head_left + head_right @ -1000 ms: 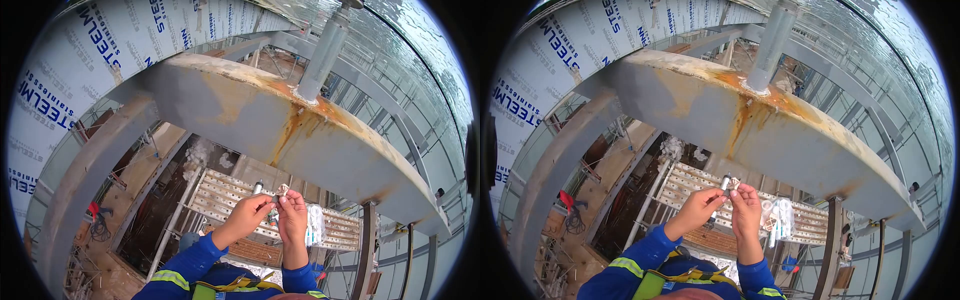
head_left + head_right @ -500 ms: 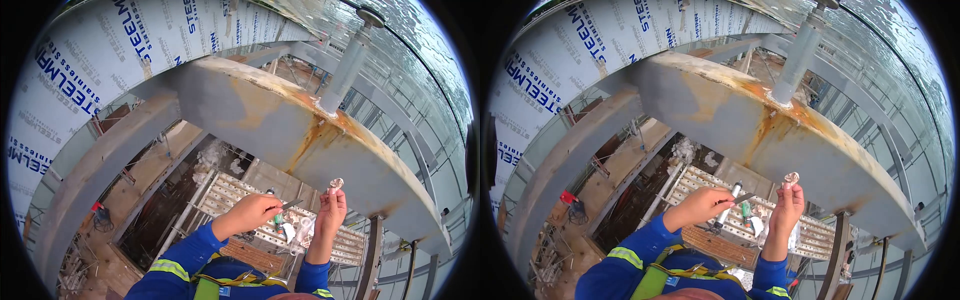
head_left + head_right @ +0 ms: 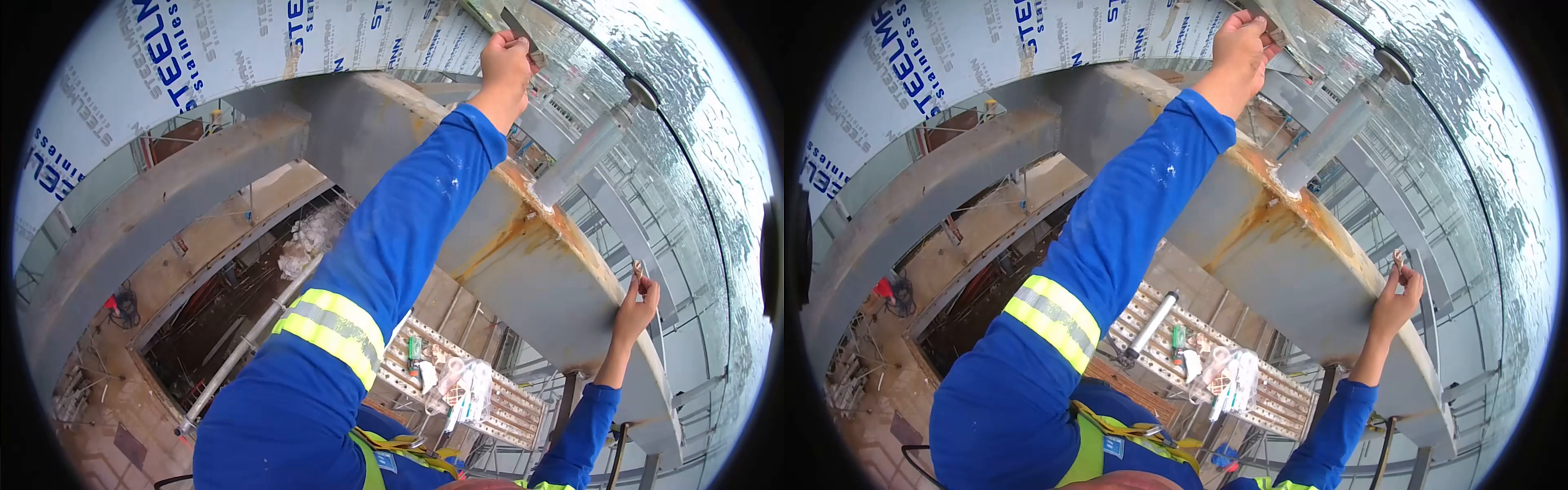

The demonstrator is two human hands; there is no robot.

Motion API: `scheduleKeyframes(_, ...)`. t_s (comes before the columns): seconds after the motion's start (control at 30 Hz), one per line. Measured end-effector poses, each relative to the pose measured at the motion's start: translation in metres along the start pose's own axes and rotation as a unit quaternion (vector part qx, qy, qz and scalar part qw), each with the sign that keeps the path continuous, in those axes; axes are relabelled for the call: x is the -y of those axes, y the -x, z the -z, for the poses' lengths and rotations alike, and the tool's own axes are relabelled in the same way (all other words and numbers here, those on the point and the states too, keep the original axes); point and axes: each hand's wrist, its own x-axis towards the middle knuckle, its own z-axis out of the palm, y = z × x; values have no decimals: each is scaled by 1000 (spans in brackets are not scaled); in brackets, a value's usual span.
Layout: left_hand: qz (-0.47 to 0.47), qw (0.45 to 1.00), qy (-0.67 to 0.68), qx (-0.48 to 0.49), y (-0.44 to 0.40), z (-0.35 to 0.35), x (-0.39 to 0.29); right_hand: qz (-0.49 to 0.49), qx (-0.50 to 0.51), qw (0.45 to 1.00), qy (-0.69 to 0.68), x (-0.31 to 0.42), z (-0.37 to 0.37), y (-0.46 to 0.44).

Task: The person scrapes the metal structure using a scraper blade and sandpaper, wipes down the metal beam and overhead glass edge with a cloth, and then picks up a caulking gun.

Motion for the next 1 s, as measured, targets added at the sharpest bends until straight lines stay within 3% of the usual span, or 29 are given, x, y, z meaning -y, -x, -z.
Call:
scheduleKeyframes(0.03, -5, 1000, 4, -3, -16, -2, 8, -13, 12, 1000, -1, -7, -2, 4)
scheduleKeyframes(0.1, -54, 985, -106, -123, -46, -5, 23, -40, -5, 999, 0, -9, -4, 8)
scheduleKeyframes(0.13, -54, 985, -104, -125, -68, -4, 37, -43, -27, 999, -9, -6, -6, 9)
scheduleKeyframes(0.2, -213, 948, -130, -196, -103, 0, 61, -38, -51, 998, -16, -7, -8, 10)
scheduleKeyframes(0.23, -213, 949, -127, -196, -115, 4, 67, -36, -52, 998, -14, -9, -9, 10)
scheduleKeyframes(0.3, -183, 968, -136, -108, -124, 6, 55, -6, -72, 997, -19, -13, -9, 12)
scheduleKeyframes(0.37, -165, 971, -133, -108, -112, -3, 41, -1, -76, 997, -19, -10, -8, 14)
scheduleKeyframes(0.43, -201, 956, -153, -147, -115, -3, 39, 4, -82, 996, -25, -9, -10, 13)
scheduleKeyframes(0.57, -260, 938, -188, -129, -125, 6, 44, 7, -83, 996, -36, -11, -9, 15)
scheduleKeyframes(0.73, -306, 876, -336, -160, -134, 4, 39, 0, -87, 995, -52, -20, -12, 16)
scheduleKeyframes(1.0, -317, 879, -315, -163, -143, 5, 32, -14, -78, 995, -57, -23, -11, 18)
